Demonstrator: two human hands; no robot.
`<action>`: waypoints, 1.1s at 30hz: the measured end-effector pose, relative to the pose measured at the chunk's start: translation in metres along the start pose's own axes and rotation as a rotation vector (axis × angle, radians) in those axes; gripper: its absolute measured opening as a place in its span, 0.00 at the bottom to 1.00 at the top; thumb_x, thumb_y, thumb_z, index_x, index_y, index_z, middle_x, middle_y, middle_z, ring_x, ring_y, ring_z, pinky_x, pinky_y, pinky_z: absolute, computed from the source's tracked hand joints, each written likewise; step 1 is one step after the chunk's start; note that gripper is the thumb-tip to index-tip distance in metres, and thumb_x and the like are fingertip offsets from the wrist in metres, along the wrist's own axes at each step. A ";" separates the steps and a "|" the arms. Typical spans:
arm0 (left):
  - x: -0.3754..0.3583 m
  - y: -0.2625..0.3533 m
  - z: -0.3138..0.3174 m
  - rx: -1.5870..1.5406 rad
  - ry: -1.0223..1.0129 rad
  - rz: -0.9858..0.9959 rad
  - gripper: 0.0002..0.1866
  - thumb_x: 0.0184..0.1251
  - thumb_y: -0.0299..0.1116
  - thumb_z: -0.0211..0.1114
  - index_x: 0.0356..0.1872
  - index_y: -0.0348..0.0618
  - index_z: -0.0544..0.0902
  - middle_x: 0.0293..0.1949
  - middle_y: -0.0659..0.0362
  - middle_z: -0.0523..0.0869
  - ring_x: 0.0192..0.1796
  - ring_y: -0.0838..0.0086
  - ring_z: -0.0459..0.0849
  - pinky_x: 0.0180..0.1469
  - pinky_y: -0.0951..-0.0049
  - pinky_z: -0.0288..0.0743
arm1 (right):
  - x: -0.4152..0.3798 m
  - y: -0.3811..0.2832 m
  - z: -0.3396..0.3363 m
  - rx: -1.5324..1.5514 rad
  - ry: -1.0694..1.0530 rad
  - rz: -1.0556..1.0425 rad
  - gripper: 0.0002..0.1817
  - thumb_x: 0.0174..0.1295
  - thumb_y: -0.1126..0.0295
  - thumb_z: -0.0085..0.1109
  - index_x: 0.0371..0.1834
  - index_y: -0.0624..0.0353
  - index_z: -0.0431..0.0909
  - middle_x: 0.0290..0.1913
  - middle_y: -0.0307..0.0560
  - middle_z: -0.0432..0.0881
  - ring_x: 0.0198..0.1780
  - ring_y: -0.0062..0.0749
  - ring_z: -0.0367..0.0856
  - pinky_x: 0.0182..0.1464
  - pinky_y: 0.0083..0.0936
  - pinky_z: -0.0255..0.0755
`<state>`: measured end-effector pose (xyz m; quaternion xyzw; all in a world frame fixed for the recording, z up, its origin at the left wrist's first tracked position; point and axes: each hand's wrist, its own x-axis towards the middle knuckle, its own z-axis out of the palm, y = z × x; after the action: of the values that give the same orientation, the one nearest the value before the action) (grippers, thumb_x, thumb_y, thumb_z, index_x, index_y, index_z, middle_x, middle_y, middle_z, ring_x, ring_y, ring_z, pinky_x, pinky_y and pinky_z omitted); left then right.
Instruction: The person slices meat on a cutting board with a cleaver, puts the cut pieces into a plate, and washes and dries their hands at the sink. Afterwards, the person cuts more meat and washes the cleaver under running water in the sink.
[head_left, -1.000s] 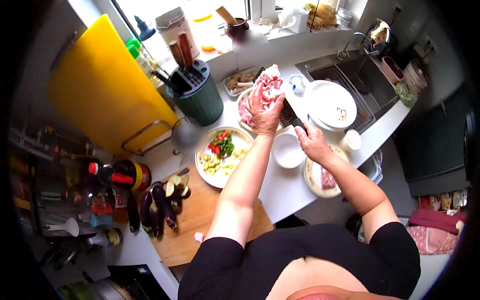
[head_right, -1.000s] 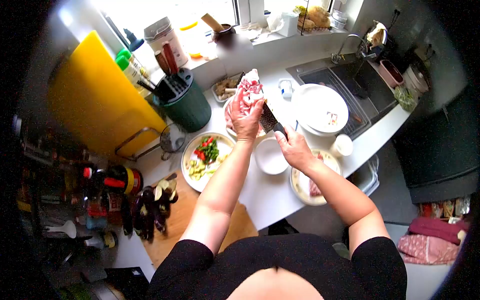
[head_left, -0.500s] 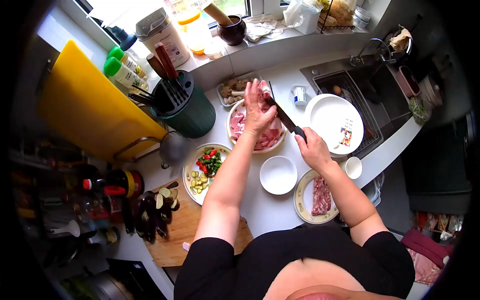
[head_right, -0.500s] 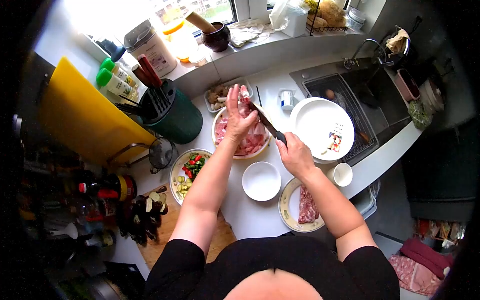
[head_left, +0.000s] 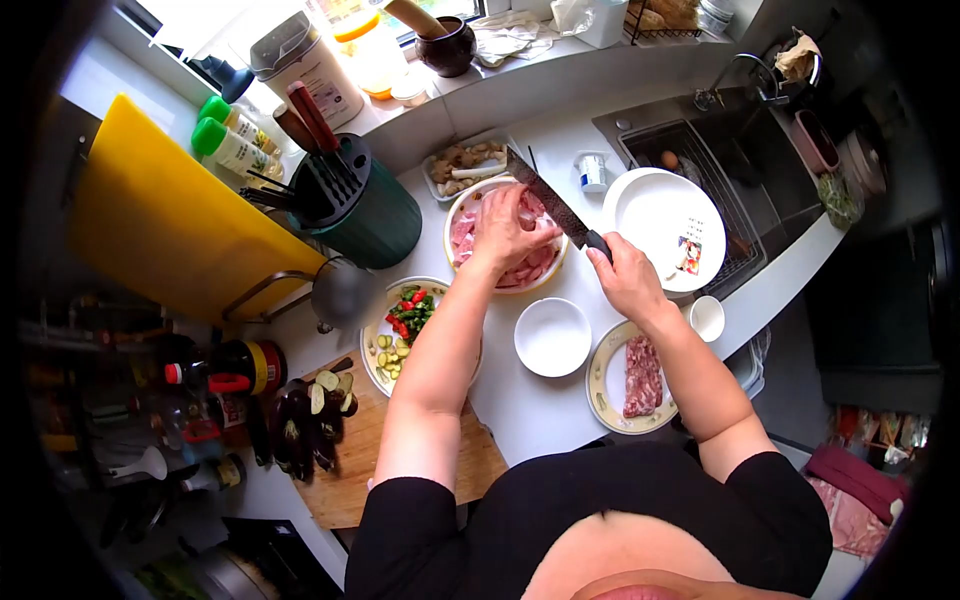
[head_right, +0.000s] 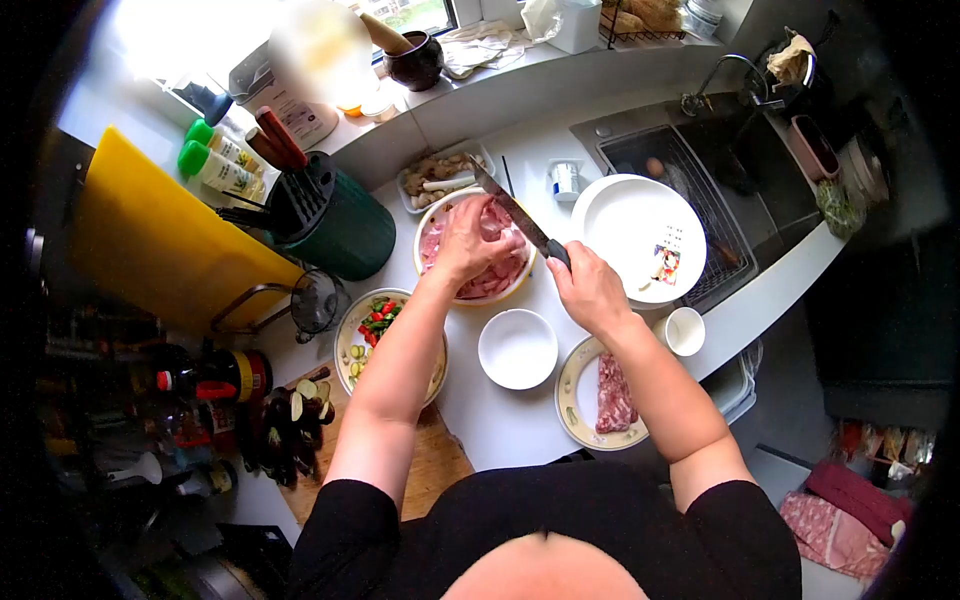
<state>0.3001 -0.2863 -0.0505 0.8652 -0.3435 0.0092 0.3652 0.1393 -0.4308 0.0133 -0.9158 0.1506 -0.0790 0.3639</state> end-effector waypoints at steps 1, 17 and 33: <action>-0.002 0.002 -0.003 0.000 -0.003 0.001 0.46 0.36 0.53 0.76 0.59 0.41 0.69 0.55 0.48 0.74 0.61 0.53 0.68 0.63 0.56 0.61 | 0.000 0.000 -0.001 -0.009 -0.009 0.007 0.13 0.64 0.63 0.50 0.38 0.64 0.70 0.35 0.60 0.78 0.38 0.57 0.77 0.39 0.45 0.70; 0.027 0.021 0.033 0.436 -0.147 -0.187 0.34 0.54 0.55 0.62 0.57 0.42 0.69 0.58 0.54 0.67 0.65 0.61 0.61 0.63 0.43 0.49 | -0.020 0.006 -0.009 0.026 0.113 -0.028 0.13 0.65 0.63 0.50 0.36 0.65 0.69 0.35 0.60 0.77 0.38 0.57 0.76 0.40 0.44 0.70; -0.129 0.064 -0.198 0.166 0.239 0.117 0.25 0.63 0.46 0.60 0.54 0.37 0.73 0.59 0.45 0.71 0.61 0.53 0.69 0.63 0.61 0.60 | -0.113 0.007 -0.045 0.911 -0.287 0.075 0.10 0.69 0.67 0.46 0.45 0.63 0.71 0.27 0.35 0.71 0.19 0.11 0.66 0.21 0.11 0.62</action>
<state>0.2101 -0.1158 0.1004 0.8637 -0.3453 0.1619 0.3295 0.0201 -0.4270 0.0364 -0.6588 0.0820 0.0037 0.7478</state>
